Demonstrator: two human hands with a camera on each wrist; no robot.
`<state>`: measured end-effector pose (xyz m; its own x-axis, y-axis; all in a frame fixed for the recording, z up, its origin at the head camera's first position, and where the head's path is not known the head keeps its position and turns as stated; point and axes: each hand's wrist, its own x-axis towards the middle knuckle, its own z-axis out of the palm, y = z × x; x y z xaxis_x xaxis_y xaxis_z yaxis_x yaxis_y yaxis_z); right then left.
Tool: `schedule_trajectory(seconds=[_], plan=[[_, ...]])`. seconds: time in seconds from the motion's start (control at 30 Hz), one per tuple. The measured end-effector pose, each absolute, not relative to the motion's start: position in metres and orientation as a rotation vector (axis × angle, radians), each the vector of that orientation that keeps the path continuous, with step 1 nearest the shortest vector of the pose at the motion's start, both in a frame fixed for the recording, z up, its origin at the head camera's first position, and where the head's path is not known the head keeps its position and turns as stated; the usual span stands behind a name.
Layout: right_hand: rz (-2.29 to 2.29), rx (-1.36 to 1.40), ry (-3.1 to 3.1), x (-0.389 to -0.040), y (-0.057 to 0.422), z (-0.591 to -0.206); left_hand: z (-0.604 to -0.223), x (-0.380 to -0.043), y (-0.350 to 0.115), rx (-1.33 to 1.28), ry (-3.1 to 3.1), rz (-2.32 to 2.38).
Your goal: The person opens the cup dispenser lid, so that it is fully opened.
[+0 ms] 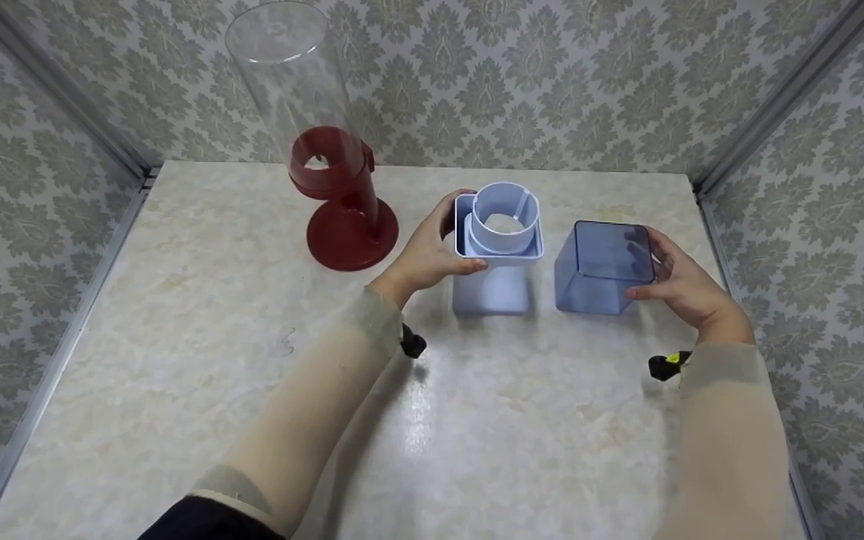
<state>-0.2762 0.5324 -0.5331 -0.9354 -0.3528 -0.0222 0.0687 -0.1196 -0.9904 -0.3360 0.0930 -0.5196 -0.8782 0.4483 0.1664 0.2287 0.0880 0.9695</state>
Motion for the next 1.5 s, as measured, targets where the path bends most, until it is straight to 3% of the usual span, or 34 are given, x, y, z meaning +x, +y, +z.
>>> schedule_trajectory(seconds=[0.67, 0.9, 1.03, 1.3, 1.5], plan=[[-2.112, -0.375, 1.779, -0.272, 0.536, -0.533, -0.515, -0.335, 0.108, 0.7, 2.178, 1.879], [-2.015, -0.288, 1.872, -0.268, 0.536, -0.52, -0.52, -0.33, 0.104, 0.638, 2.188, 1.85], [-2.192, -0.21, 1.925, -0.257, 0.532, -0.503, -0.522, -0.317, 0.091, 0.6, 2.241, 1.796], [-3.202, 0.024, 2.067, -0.217, 0.463, -0.51, -0.504, -0.276, 0.033, 0.701, 2.365, 1.946], [-3.328, -0.458, 2.137, -0.168, 0.387, -0.538, -0.515, -0.241, -0.026, 0.744, 2.389, 2.124]])
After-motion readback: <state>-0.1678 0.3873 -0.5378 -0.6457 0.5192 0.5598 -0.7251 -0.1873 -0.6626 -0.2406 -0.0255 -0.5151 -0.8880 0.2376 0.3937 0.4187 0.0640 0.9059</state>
